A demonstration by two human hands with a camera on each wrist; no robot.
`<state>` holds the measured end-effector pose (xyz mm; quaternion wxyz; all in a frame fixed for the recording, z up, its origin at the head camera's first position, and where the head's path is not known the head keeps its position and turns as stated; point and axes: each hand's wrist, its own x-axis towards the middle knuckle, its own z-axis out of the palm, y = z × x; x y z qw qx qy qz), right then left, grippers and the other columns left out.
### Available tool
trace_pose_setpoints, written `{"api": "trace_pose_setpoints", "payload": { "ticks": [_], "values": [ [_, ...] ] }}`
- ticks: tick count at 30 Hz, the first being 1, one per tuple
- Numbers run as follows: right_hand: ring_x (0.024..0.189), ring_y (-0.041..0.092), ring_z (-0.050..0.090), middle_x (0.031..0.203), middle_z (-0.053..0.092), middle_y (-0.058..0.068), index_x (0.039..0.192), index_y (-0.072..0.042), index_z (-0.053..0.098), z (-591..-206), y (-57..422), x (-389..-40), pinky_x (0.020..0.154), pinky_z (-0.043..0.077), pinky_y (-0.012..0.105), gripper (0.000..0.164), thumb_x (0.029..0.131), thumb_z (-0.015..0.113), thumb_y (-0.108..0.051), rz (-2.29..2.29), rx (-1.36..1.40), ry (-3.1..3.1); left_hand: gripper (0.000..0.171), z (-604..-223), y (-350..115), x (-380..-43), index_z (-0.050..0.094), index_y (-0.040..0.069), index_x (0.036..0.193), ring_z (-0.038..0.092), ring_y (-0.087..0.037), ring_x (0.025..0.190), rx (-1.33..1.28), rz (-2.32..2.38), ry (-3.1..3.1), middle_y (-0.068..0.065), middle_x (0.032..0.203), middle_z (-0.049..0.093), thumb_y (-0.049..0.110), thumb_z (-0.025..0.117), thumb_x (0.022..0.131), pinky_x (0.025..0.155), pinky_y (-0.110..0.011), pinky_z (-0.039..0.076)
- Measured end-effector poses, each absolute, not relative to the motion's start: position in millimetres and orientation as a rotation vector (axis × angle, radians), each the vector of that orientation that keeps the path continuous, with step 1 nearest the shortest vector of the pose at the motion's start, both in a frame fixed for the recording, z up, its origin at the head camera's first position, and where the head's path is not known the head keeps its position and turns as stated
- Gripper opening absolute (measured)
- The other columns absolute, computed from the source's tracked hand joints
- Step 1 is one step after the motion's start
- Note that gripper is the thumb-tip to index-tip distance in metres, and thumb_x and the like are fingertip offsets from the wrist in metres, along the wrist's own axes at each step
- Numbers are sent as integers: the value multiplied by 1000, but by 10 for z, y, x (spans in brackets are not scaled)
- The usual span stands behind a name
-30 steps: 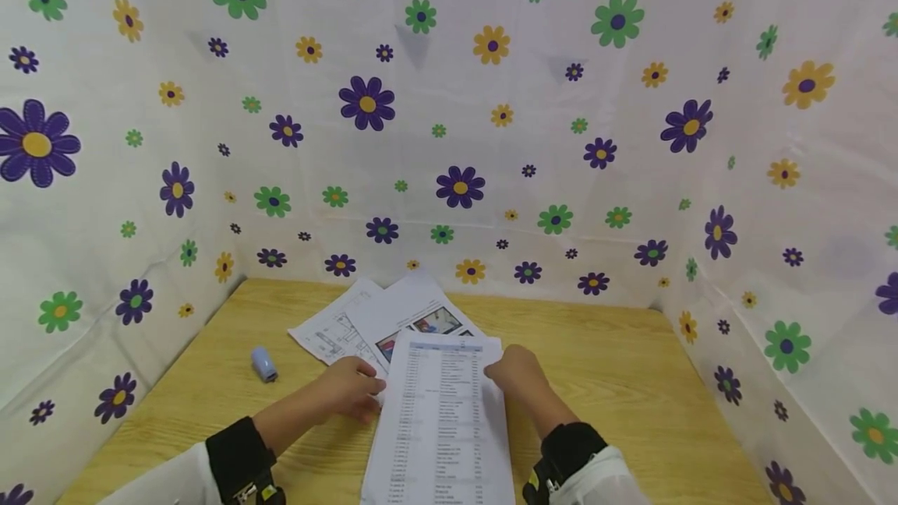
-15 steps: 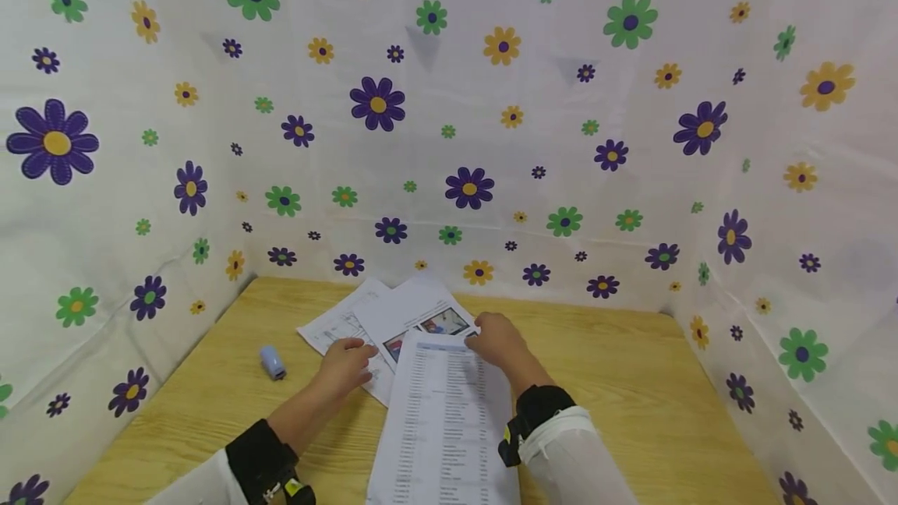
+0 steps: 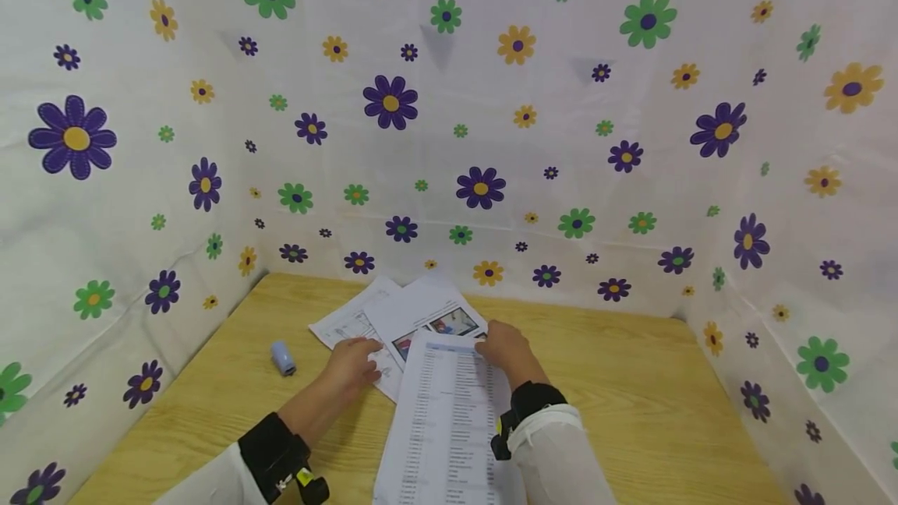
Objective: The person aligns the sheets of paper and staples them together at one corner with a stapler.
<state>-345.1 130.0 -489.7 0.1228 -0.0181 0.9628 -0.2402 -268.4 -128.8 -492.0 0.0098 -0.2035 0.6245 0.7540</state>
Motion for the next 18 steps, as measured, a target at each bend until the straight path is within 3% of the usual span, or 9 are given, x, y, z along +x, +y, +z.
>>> {"api": "trace_pose_setpoints", "payload": {
  "ticks": [3,8,13,18],
  "values": [
    [118,34,59,140,60,19,151,-2,46,-4924,1306,-3447,110,43,58,62,98,66,-29,-715,-27,2807,67,-4931,-1280,-2716,22,-11,149,42,-40,120,-672,2348,1898,-30,139,33,10,58,97,99,-47,52],
    [119,34,59,140,60,19,150,-3,47,-4943,1302,-3439,110,43,58,61,99,66,-29,-712,-12,2820,73,-4945,-1268,-2768,16,-10,154,42,-45,134,-713,2357,1809,-33,153,30,9,58,96,102,-48,52],
    [118,34,60,138,61,20,149,-2,48,-4920,1292,-3415,108,44,58,58,100,65,-28,-711,-23,2834,68,-4957,-1247,-2810,25,-12,153,52,-36,118,-737,2346,1801,-28,143,38,8,57,96,97,-45,56],
    [116,36,60,138,60,22,150,-2,47,-4884,1288,-3382,107,45,59,58,100,64,-28,-756,-2,2844,61,-4961,-1224,-2828,32,-12,151,54,-33,111,-710,2367,1746,-30,143,33,6,55,96,98,-46,56]
  ]
}}
